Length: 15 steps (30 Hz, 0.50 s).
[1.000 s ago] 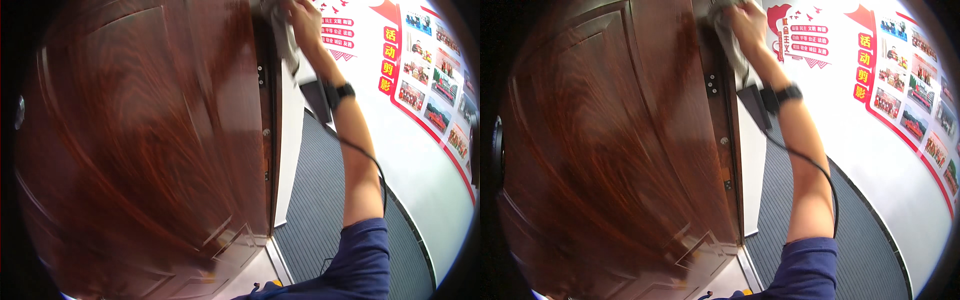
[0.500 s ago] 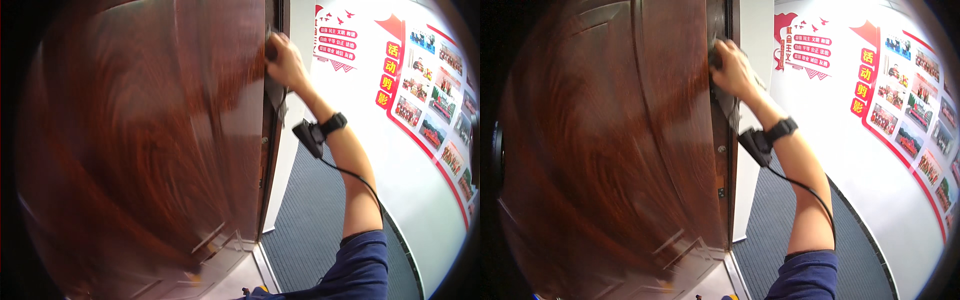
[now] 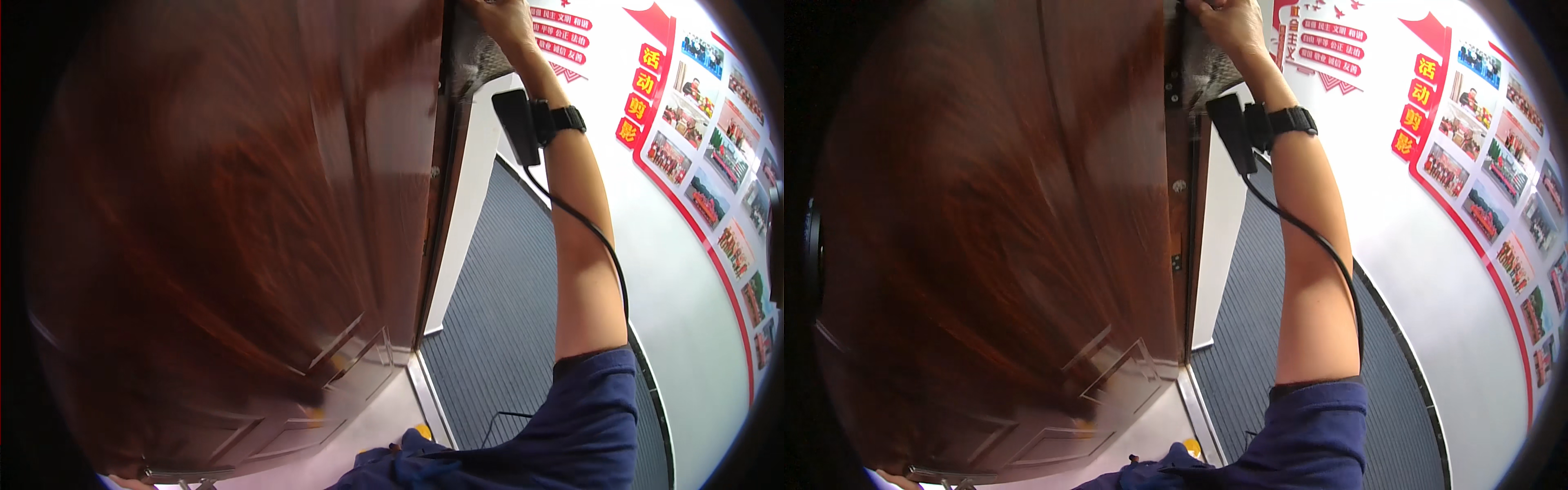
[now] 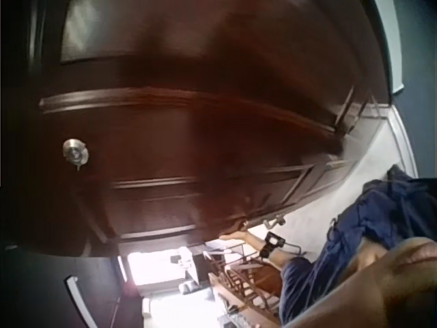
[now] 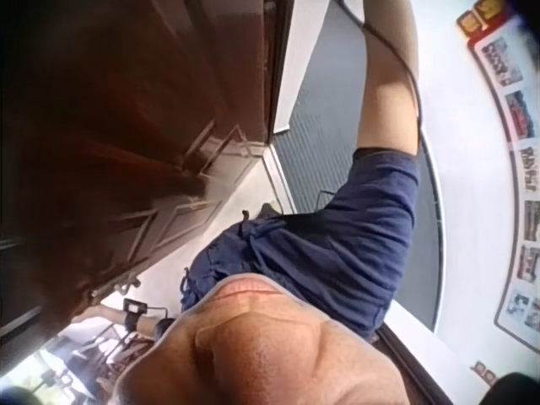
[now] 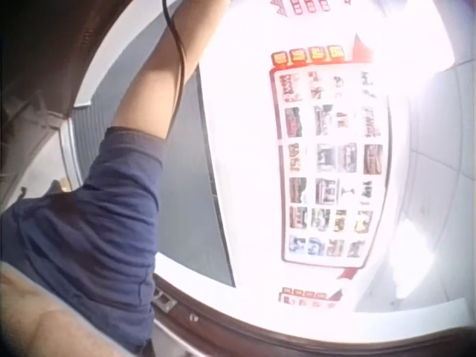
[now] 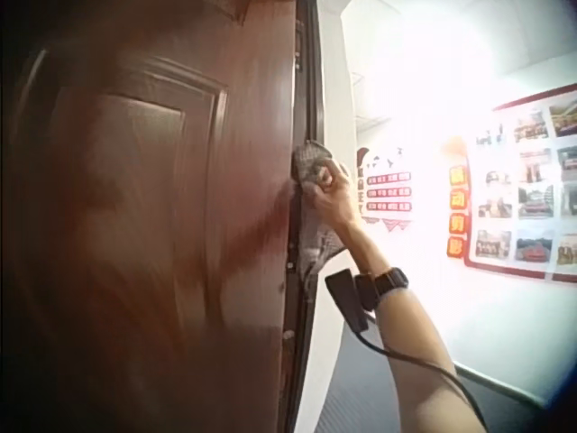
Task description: Wring out a cloth in a bucket of water and wipe down a door and an office desk.
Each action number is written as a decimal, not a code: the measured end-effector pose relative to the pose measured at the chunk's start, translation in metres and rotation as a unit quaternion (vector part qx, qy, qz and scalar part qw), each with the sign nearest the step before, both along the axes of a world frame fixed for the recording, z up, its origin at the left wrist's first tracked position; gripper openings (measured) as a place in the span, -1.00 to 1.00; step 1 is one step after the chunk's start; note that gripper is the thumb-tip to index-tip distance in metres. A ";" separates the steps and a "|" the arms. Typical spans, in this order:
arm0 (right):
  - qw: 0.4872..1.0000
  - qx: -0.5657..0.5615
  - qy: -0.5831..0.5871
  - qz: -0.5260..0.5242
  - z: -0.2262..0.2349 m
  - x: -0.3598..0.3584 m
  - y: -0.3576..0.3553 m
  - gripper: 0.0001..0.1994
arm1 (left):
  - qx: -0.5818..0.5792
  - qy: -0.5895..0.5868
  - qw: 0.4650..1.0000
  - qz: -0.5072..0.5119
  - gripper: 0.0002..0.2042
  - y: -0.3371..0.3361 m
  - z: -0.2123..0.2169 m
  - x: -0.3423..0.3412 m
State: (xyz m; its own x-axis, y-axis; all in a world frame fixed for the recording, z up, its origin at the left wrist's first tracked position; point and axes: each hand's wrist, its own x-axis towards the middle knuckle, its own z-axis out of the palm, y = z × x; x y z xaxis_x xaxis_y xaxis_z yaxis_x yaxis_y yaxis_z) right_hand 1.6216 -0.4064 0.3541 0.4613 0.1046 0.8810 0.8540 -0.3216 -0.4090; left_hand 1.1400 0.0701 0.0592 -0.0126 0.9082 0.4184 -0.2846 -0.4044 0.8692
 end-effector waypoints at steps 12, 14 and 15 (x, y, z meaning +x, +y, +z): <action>0.973 0.004 0.055 -0.223 -0.390 0.003 -0.011 -0.46 | 0.001 0.000 1.000 0.011 -0.28 0.006 -0.001 0.001; 0.960 0.000 0.221 -0.170 -0.440 -0.003 -0.016 -0.54 | 0.002 0.003 1.000 0.014 -0.28 0.008 0.001 -0.002; 0.949 -0.004 0.285 -0.132 -0.464 -0.005 -0.023 -0.58 | -0.002 0.001 1.000 0.013 -0.28 0.009 0.001 -0.005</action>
